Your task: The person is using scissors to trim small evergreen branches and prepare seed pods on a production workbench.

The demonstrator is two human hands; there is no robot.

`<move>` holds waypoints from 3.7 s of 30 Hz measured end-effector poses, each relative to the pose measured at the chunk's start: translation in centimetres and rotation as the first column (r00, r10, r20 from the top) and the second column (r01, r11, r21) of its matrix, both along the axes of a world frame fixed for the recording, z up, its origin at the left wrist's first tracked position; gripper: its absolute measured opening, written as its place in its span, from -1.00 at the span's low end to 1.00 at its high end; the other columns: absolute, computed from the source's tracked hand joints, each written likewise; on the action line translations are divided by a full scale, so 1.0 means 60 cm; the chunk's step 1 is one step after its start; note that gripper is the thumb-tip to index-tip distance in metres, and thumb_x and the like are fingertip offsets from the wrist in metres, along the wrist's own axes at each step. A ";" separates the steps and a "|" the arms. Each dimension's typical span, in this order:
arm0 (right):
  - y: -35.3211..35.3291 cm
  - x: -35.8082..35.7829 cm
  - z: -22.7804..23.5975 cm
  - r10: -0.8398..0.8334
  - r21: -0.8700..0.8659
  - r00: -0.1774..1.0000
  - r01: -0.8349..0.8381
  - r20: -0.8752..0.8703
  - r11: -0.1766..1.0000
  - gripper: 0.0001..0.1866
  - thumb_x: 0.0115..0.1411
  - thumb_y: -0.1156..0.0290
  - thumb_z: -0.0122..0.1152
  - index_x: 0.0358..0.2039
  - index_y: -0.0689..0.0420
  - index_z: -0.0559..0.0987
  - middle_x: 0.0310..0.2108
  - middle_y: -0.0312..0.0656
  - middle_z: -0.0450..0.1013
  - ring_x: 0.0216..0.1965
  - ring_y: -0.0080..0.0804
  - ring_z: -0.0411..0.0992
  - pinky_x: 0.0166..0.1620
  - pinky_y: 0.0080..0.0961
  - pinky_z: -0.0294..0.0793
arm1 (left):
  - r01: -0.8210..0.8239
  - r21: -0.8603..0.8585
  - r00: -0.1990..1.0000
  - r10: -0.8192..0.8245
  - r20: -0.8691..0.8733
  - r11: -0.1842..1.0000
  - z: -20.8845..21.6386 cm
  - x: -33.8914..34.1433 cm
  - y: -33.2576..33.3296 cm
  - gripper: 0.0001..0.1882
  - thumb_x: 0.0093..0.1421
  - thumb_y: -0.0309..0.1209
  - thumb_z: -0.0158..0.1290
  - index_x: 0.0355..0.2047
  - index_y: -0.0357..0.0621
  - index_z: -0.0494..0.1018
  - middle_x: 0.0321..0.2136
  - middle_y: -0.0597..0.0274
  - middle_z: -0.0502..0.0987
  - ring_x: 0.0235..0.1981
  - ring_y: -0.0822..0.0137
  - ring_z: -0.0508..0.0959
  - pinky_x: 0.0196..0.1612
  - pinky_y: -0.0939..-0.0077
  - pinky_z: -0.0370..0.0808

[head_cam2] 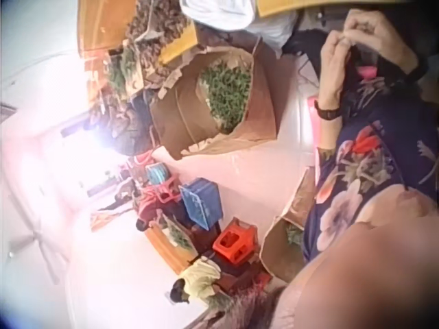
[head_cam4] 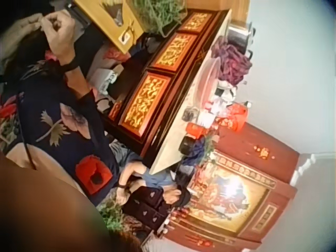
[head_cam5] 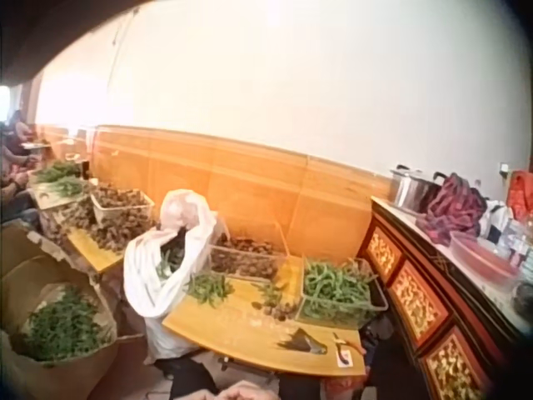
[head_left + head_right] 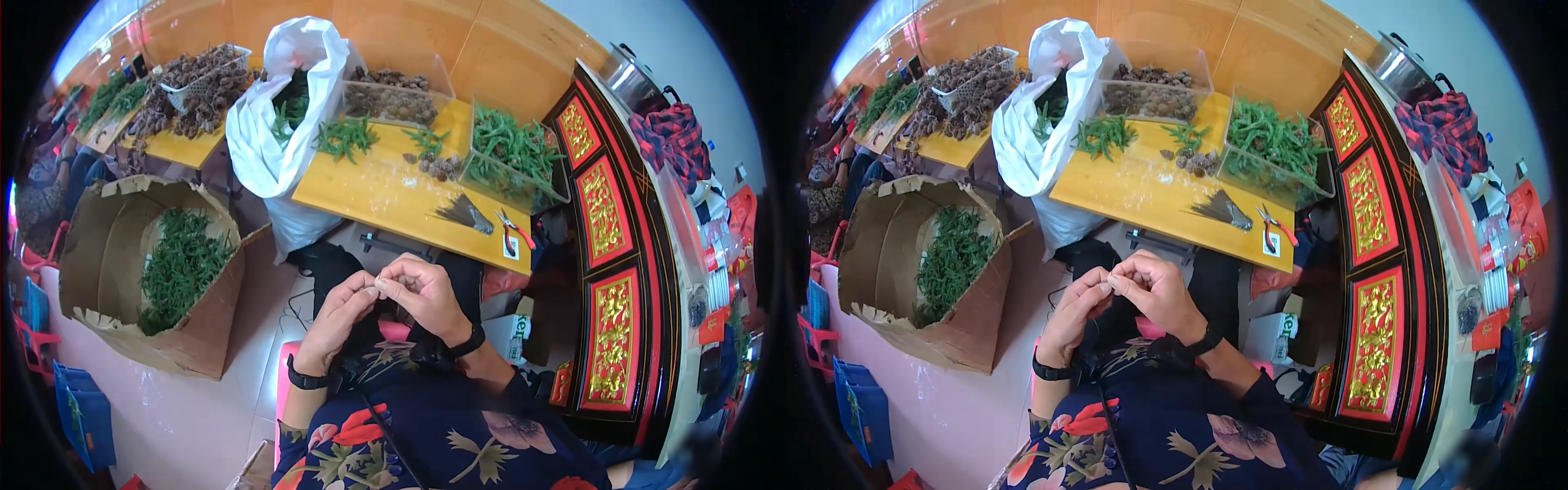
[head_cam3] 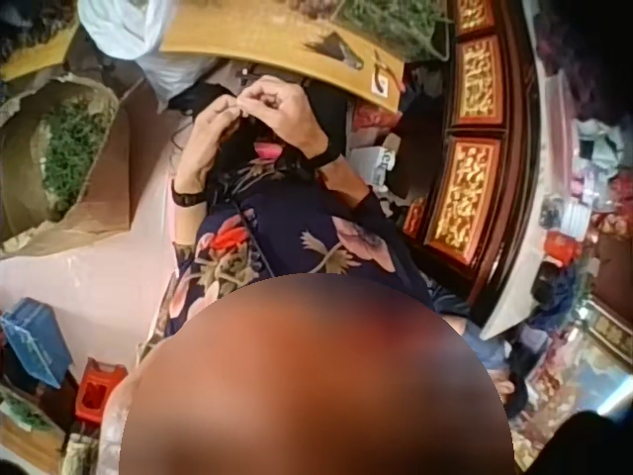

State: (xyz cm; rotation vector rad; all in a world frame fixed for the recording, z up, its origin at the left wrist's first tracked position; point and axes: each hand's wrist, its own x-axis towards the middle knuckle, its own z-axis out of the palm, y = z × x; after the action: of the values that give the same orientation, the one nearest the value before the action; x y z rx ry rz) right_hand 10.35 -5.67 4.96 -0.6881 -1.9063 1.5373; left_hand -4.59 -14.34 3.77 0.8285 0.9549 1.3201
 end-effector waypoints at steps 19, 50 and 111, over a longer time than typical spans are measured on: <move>0.025 0.019 -0.016 -0.252 -0.191 0.931 0.205 -0.266 0.960 -0.72 0.09 0.69 0.20 -0.16 0.29 0.47 -0.38 -0.28 0.44 -0.43 -0.75 0.36 -0.38 -0.83 0.31 | 0.000 -0.143 0.944 0.047 0.328 0.990 -0.021 0.041 0.077 -0.94 0.17 -0.47 -0.13 -0.43 -0.13 0.33 -0.65 0.52 0.15 -0.66 0.64 0.07 -0.61 0.72 -0.01; 0.164 0.043 -0.025 0.193 0.607 0.978 -0.106 -0.080 0.788 -0.77 -0.11 0.67 0.34 -0.37 0.20 0.60 -0.21 -0.11 0.47 -0.33 -0.35 0.51 -0.31 -0.54 0.51 | 0.107 -0.344 0.917 0.041 0.397 0.933 0.000 0.037 0.120 -0.91 0.15 -0.41 -0.13 -0.39 -0.12 0.35 -0.63 0.51 0.16 -0.63 0.62 0.11 -0.60 0.73 0.00; 0.129 0.064 -0.113 -0.132 -0.665 0.973 -0.029 -0.191 0.746 -0.90 0.24 0.41 0.10 -0.33 0.15 0.52 -0.40 -0.36 0.47 -0.38 -0.65 0.39 -0.28 -0.68 0.33 | -0.245 0.184 0.637 0.301 -0.709 0.952 -0.032 0.104 0.152 -0.77 0.23 -0.47 -0.07 -0.16 -0.27 0.19 -0.53 0.00 0.43 -0.49 0.04 0.50 -0.43 0.31 0.41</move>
State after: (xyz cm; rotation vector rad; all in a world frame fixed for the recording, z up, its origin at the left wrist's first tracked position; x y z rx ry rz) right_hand 14.17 2.06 -1.84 -0.8012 -1.1233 2.1761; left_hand 1.62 -5.25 1.83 1.3647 1.7393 1.2841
